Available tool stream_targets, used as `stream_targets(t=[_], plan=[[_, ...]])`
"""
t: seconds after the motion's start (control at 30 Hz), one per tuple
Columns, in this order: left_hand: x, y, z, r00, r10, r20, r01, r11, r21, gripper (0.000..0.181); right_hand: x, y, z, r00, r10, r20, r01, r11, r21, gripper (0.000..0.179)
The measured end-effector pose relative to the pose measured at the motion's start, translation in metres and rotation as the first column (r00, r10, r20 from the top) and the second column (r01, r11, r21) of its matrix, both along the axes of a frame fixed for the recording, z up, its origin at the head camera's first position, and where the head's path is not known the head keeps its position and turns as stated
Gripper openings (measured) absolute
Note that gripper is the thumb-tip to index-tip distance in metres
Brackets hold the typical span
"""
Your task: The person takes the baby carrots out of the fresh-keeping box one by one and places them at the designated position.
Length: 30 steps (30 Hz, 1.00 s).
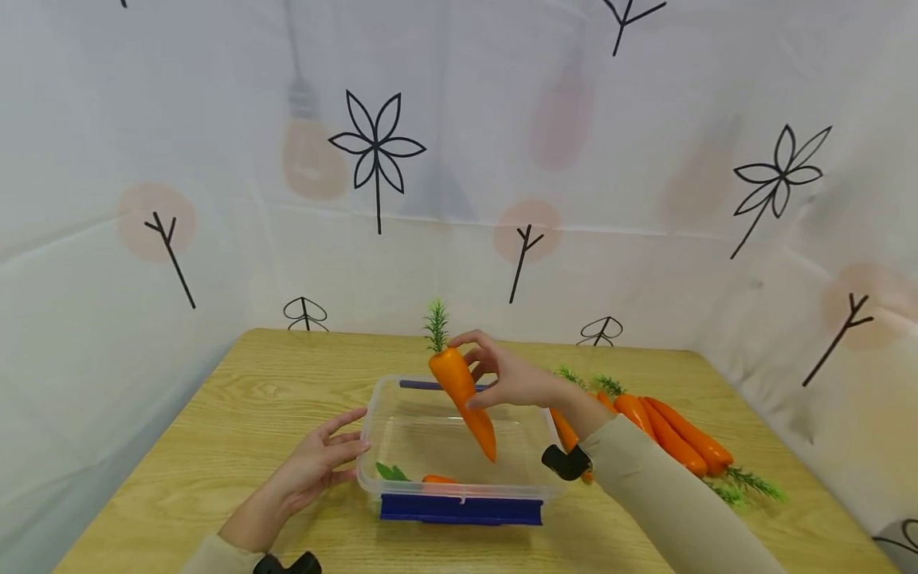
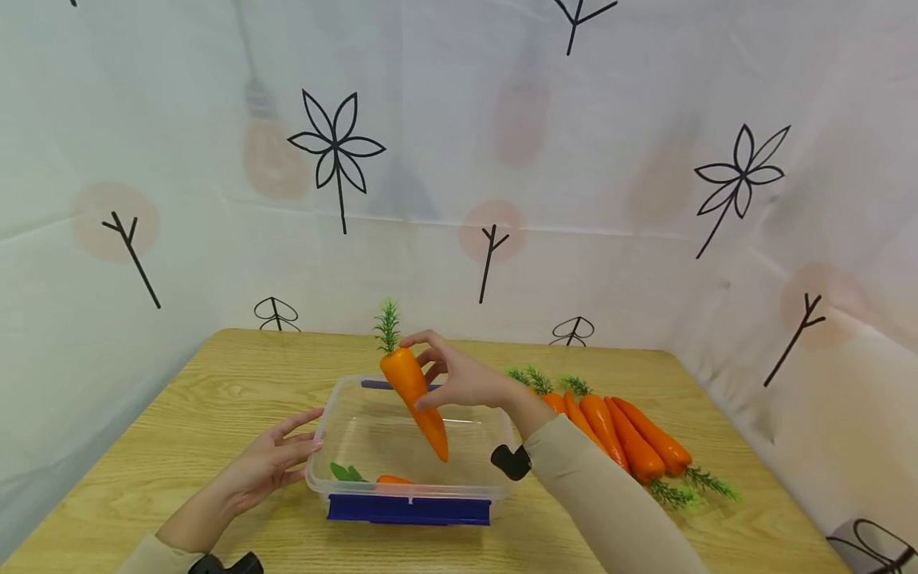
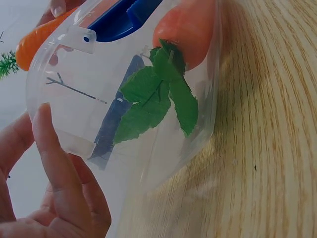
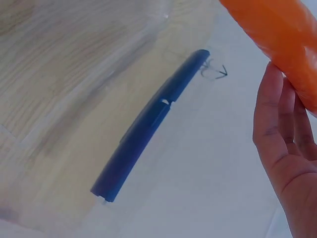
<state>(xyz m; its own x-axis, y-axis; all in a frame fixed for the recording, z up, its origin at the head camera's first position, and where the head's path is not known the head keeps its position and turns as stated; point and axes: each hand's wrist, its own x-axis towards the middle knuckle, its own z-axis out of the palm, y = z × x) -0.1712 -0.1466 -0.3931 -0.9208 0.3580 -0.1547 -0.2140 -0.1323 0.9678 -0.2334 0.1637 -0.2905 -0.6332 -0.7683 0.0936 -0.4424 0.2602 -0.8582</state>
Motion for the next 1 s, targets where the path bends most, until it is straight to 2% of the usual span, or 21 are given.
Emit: stream_targets(t=[0.23, 0.53, 1.0], plan=[[0.000, 0.000, 0.000, 1.000, 0.001, -0.002, -0.001, 1.000, -0.004, 0.073, 0.008, 0.012, 0.006, 1.000, -0.023, 0.001, 0.023, 0.997, -0.067, 0.072], [-0.001, 0.000, -0.001, 1.000, 0.000, 0.004, 0.000, 1.000, -0.003, 0.073, 0.015, 0.034, 0.005, 0.998, -0.070, -0.002, 0.068, 0.986, -0.149, 0.073], [0.000, 0.000, 0.000, 1.000, 0.000, 0.001, 0.000, 1.000, -0.006, 0.073, 0.025, 0.073, 0.003, 0.981, -0.192, -0.008, 0.189, 0.969, -0.162, 0.074]])
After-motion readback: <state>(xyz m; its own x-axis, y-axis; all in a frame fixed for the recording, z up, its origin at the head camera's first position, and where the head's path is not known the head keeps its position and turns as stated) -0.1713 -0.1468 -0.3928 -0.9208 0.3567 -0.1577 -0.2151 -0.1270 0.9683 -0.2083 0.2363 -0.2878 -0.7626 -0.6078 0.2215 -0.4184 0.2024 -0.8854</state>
